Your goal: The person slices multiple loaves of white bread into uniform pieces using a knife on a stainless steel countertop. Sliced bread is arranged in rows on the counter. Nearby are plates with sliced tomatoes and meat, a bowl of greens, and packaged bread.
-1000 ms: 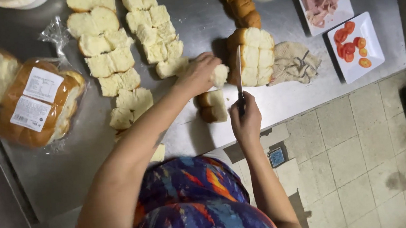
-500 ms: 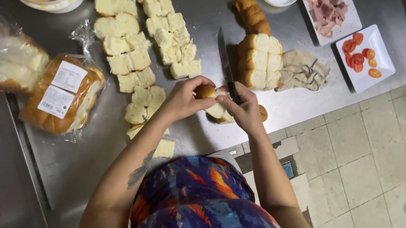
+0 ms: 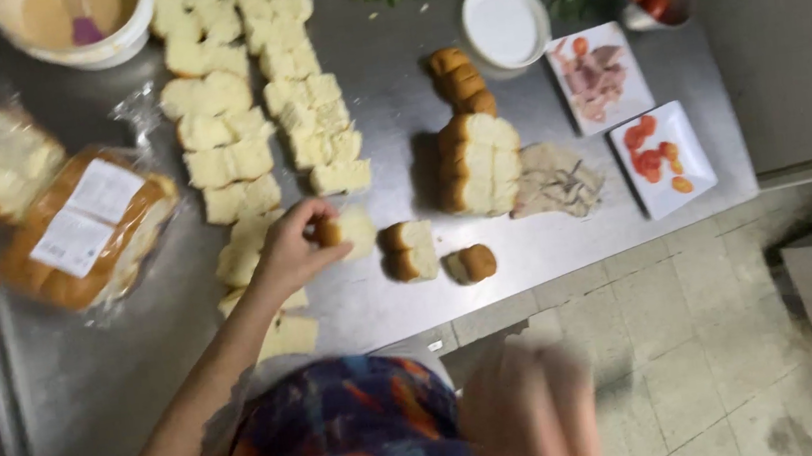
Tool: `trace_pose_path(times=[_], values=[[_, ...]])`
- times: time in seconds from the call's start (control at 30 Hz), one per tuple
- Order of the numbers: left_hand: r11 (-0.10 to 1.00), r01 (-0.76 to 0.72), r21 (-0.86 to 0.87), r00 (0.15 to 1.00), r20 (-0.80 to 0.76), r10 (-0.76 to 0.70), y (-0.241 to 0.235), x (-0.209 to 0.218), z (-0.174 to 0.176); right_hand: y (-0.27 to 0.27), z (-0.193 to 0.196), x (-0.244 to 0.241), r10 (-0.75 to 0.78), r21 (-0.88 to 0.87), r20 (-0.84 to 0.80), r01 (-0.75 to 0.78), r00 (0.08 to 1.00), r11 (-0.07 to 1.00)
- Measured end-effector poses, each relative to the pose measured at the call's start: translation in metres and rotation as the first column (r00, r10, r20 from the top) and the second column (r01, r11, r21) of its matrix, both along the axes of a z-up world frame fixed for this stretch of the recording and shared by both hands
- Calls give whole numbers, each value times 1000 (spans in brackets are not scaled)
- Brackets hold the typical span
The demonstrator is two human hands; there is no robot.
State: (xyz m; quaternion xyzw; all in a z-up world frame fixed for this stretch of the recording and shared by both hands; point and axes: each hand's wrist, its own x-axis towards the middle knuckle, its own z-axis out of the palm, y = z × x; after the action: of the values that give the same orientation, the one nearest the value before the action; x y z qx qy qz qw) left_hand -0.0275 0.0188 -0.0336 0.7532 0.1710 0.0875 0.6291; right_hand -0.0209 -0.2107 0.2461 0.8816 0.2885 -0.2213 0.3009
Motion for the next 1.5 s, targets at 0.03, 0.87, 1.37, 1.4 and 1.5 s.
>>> trace_pose_path(times=[0.03, 0.87, 1.37, 1.4, 1.5], values=[[998, -18, 55, 1000, 20, 17, -2, 2, -20, -1, 28, -21, -44, 122, -7, 44, 999, 992], [698, 54, 714, 996, 16, -93, -42, 20, -127, 20, -352, 27, -26, 756, -140, 124, 990, 643], [689, 46, 723, 997, 10, -77, -35, 12, -102, 6, -398, 26, 12, 755, -149, 106, 989, 648], [687, 45, 725, 997, 11, -76, -32, 12, -110, 4, -372, 22, 14, 756, -148, 104, 989, 646], [707, -68, 704, 995, 97, -1, -24, 16, -132, -6, -321, 15, -64, 780, -253, 242, 965, 577]])
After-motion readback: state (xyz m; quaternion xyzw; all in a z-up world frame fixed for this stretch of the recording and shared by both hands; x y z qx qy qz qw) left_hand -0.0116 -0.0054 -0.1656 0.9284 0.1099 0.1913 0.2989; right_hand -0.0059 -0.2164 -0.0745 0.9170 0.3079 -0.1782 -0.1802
